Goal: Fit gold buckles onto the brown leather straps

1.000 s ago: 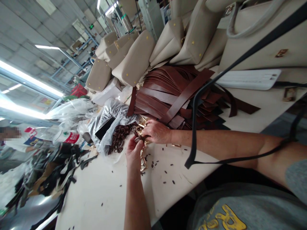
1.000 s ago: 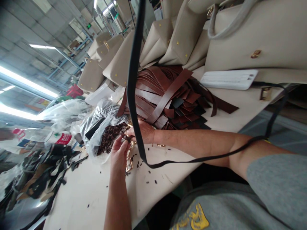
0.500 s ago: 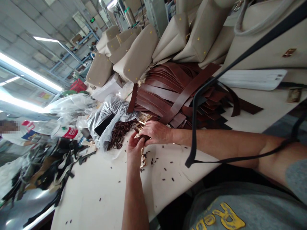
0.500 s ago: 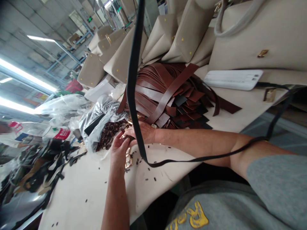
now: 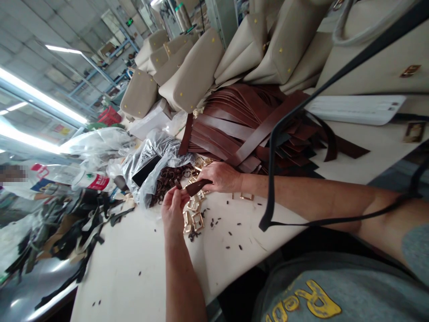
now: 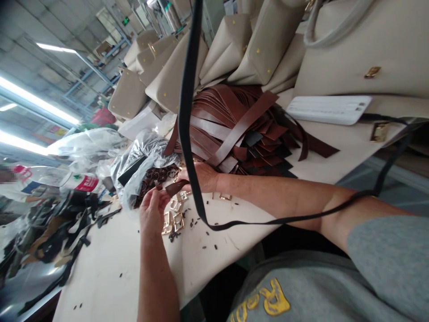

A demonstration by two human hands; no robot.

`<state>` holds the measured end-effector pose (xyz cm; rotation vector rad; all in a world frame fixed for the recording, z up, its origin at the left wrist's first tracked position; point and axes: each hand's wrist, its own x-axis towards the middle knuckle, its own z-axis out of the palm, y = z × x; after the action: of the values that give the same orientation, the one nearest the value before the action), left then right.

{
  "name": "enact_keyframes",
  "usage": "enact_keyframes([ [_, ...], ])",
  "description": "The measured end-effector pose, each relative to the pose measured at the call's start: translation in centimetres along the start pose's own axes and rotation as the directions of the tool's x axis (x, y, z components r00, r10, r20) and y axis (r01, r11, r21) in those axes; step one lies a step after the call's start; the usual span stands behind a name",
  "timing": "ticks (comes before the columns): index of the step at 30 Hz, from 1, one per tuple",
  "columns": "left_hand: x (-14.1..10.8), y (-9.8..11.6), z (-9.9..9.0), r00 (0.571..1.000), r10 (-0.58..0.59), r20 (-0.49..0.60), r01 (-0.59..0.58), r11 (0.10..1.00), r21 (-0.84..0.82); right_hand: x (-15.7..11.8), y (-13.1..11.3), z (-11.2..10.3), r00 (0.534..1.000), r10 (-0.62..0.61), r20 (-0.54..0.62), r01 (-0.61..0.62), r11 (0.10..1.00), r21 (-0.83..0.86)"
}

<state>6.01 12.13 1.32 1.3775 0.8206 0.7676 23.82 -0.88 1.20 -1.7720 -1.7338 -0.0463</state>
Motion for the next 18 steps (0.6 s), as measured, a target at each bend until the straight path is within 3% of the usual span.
enact_keyframes([
  [4, 1.5, -0.6, -2.3, 0.981, 0.073, -0.182, -0.040, 0.983, 0.180, 0.1, 0.2, -0.3, 0.997, 0.079, -0.023, -0.079, 0.997, -0.003],
  [7, 2.0, -1.1, -3.1, 0.955, 0.232, -0.184, -0.121, 0.872, 0.474, 0.1, 0.3, -0.4, 0.992, 0.120, -0.044, -0.120, 0.993, -0.001],
  [10, 1.3, -0.8, -2.6, 0.930, 0.368, -0.020, -0.256, 0.684, 0.683, 0.1, 0.4, -0.5, 0.989, 0.140, -0.043, -0.140, 0.990, 0.000],
  [14, -0.1, -0.2, -0.6, 0.917, 0.301, 0.262, -0.381, 0.464, 0.800, 0.2, 0.5, -0.6, 0.989, 0.146, -0.034, -0.147, 0.989, -0.002],
  [18, -0.6, -0.3, 1.0, 0.892, 0.268, 0.365, -0.440, 0.321, 0.839, 0.2, 0.6, -0.5, 0.985, 0.173, -0.026, -0.173, 0.985, -0.007],
])
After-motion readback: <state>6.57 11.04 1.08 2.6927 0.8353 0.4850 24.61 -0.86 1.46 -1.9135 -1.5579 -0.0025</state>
